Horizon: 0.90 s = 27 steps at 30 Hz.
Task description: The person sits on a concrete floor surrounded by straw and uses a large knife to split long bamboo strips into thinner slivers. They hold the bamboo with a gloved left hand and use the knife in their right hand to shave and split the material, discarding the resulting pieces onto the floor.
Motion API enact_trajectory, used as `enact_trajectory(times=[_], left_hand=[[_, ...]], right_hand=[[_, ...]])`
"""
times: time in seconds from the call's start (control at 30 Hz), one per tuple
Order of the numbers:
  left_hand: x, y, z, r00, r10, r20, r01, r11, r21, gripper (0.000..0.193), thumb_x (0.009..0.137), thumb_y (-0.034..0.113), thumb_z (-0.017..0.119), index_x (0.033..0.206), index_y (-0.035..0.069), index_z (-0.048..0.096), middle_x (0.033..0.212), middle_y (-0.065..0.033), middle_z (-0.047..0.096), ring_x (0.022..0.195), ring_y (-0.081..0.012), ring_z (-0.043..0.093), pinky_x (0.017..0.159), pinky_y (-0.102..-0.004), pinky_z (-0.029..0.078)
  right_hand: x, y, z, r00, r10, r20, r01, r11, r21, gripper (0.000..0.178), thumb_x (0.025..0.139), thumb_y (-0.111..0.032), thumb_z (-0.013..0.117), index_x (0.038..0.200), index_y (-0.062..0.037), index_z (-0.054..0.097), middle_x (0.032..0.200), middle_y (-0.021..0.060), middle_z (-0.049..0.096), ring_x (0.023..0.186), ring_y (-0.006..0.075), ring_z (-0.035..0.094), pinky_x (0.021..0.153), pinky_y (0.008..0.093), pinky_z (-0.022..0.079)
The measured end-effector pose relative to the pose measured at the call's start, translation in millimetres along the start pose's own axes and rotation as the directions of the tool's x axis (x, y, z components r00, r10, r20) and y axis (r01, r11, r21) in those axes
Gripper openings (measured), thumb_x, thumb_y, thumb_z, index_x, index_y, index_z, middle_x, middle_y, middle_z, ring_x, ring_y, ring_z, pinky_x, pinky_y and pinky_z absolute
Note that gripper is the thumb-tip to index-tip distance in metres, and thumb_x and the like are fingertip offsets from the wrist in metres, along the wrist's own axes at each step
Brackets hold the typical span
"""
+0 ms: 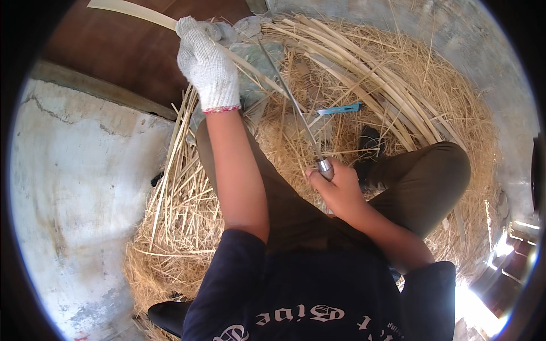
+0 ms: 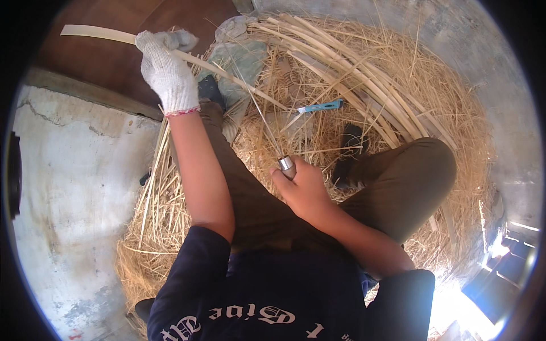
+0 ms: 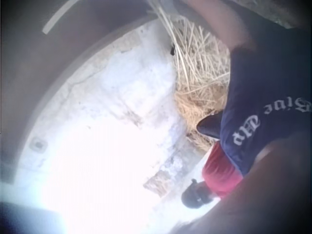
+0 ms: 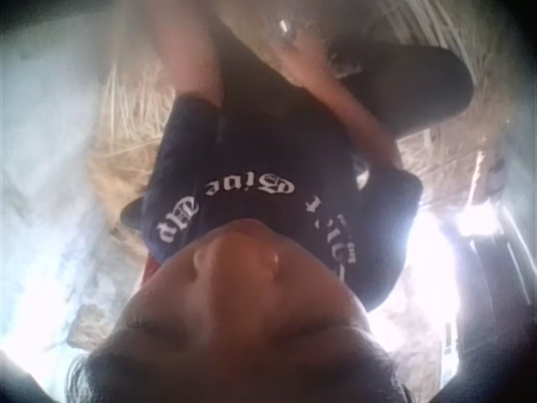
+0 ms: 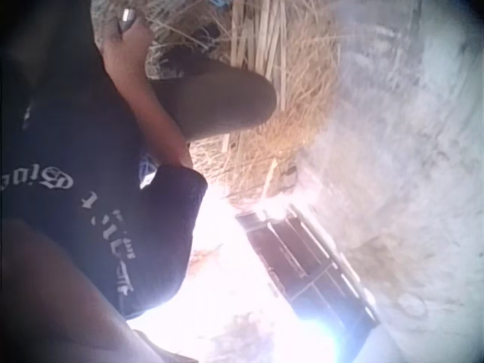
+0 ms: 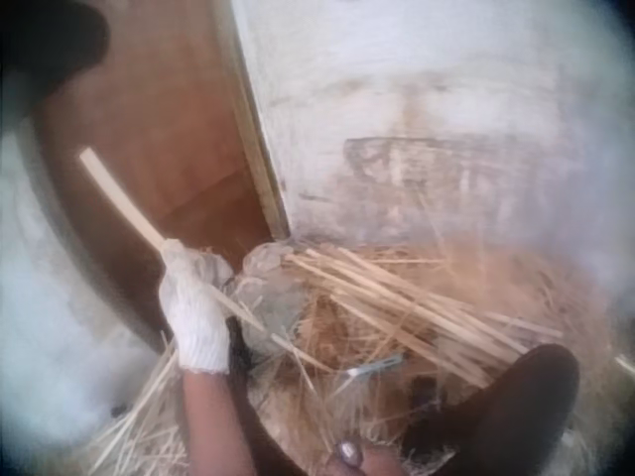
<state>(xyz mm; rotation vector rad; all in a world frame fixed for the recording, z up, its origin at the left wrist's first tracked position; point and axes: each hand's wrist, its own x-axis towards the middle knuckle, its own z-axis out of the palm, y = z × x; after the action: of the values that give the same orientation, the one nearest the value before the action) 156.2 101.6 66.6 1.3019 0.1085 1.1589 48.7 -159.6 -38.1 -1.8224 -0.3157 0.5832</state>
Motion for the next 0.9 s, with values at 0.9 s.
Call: enact_trajectory(times=[0.9], left_hand=[[1, 64, -34, 0.94, -0.271, 0.205, 0.15, 0.873, 0.465, 0.031, 0.093, 0.018, 0.077, 0.114, -0.005, 0.075, 0.109, -0.0109, 0.075, 0.097, -0.0172, 0.071, 0.088, -0.0302, 0.06]], right_hand=[[-8, -23, -15, 0.945, 0.229, 0.232, -0.295, 0.905, 0.306, 0.025, 0.099, -0.023, 0.067, 0.091, -0.003, 0.056, 0.057, 0.0, 0.053, 0.042, 0.0088, 0.05, 0.039, 0.0286, 0.04]])
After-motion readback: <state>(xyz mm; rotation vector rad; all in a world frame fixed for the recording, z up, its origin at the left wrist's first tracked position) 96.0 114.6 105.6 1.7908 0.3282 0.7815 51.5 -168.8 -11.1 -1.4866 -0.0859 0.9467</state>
